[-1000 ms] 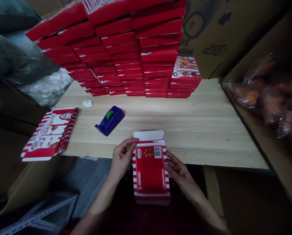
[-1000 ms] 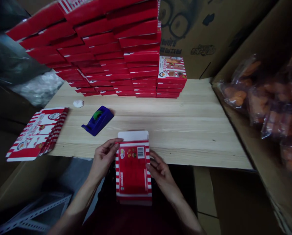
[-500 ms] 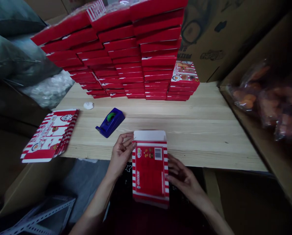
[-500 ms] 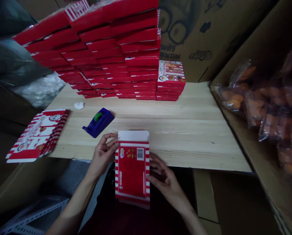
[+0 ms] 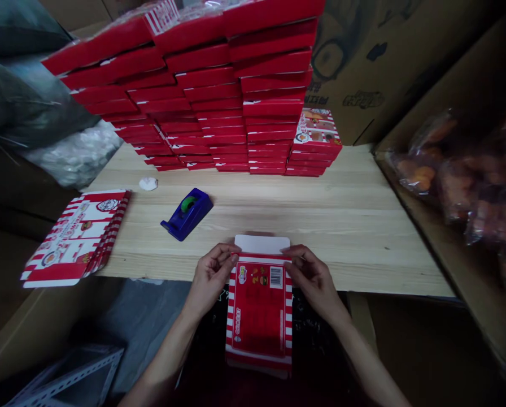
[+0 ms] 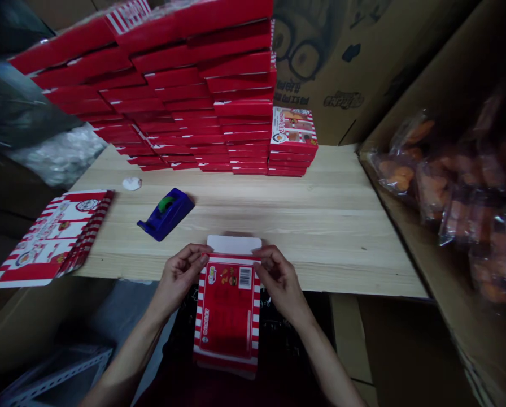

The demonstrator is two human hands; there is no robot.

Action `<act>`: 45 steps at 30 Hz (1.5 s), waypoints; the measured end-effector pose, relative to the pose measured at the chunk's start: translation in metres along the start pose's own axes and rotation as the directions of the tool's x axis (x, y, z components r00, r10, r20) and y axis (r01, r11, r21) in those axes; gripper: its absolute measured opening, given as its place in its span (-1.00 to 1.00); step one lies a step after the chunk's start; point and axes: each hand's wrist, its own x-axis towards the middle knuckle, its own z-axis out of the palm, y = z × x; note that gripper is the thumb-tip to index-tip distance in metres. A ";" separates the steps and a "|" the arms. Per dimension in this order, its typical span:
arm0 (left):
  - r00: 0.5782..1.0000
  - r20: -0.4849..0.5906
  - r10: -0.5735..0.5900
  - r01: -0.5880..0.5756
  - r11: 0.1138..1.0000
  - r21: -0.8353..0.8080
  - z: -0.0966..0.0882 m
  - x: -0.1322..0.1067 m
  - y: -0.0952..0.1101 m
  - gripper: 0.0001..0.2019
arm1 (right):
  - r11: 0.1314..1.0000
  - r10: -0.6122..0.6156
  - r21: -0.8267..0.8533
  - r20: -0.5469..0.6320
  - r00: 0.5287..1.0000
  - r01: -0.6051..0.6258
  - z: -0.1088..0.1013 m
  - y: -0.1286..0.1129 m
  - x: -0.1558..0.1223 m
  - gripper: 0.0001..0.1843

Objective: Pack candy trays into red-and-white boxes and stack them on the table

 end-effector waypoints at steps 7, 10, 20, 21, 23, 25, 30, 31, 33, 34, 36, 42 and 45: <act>0.995 0.094 0.023 -0.046 0.969 0.241 -0.013 -0.007 -0.017 -0.76 | 0.982 0.179 0.046 0.058 0.982 -0.182 -0.006 0.020 -0.005 -0.78; 0.998 0.064 0.023 -0.036 0.978 0.206 -0.017 -0.007 -0.026 -0.75 | 0.981 0.183 0.067 0.008 0.983 -0.183 -0.002 0.030 -0.007 -0.77; 0.990 -0.142 -0.024 0.010 0.994 -0.105 0.005 -0.007 -0.024 -0.52 | 0.978 0.164 0.164 -0.196 0.967 -0.133 0.013 0.030 -0.009 -0.77; 0.990 -0.127 -0.055 0.038 0.991 -0.130 0.006 -0.006 -0.025 -0.46 | 0.971 0.180 0.189 -0.190 0.965 -0.144 0.013 0.030 -0.008 -0.71; 0.989 -0.111 -0.095 0.075 0.983 -0.170 0.006 -0.002 -0.028 -0.51 | 0.942 0.236 0.273 -0.123 0.964 -0.196 0.011 0.027 -0.006 -0.42; 0.988 -0.090 -0.123 0.101 0.970 -0.222 0.005 0.001 -0.030 -0.63 | 0.886 0.301 0.361 0.024 0.953 -0.289 0.005 0.023 -0.002 -0.25; 0.984 0.034 -0.173 0.176 0.949 -0.263 0.003 0.007 -0.026 -0.69 | 0.816 0.346 0.385 0.270 0.899 -0.430 -0.005 0.018 0.008 -0.52; 0.985 0.039 -0.167 0.172 0.951 -0.259 0.004 0.007 -0.026 -0.69 | 0.824 0.346 0.384 0.240 0.907 -0.416 -0.004 0.018 0.008 -0.55; 0.993 0.020 -0.119 0.121 0.966 -0.229 0.006 0.007 -0.027 -0.71 | 0.866 0.327 0.353 0.138 0.935 -0.355 -0.001 0.019 0.006 -0.63; 0.997 -0.007 -0.076 0.073 0.977 -0.201 0.008 0.007 -0.029 -0.74 | 0.891 0.306 0.326 0.082 0.948 -0.316 0.001 0.021 0.004 -0.68; 0.998 -0.055 0.019 -0.025 0.992 -0.120 0.010 0.006 -0.033 -0.81 | 0.931 0.255 0.269 0.001 0.967 -0.246 0.004 0.024 0.000 -0.77; 0.986 0.052 0.161 -0.167 0.975 0.149 0.005 -0.002 -0.034 -0.81 | 0.979 0.141 0.149 -0.001 0.990 -0.139 -0.001 0.032 -0.006 -0.83; 0.969 0.166 0.182 -0.221 0.940 0.260 -0.005 -0.005 -0.028 -0.76 | 0.997 0.065 -0.039 0.090 0.994 -0.062 -0.013 0.029 -0.008 -0.79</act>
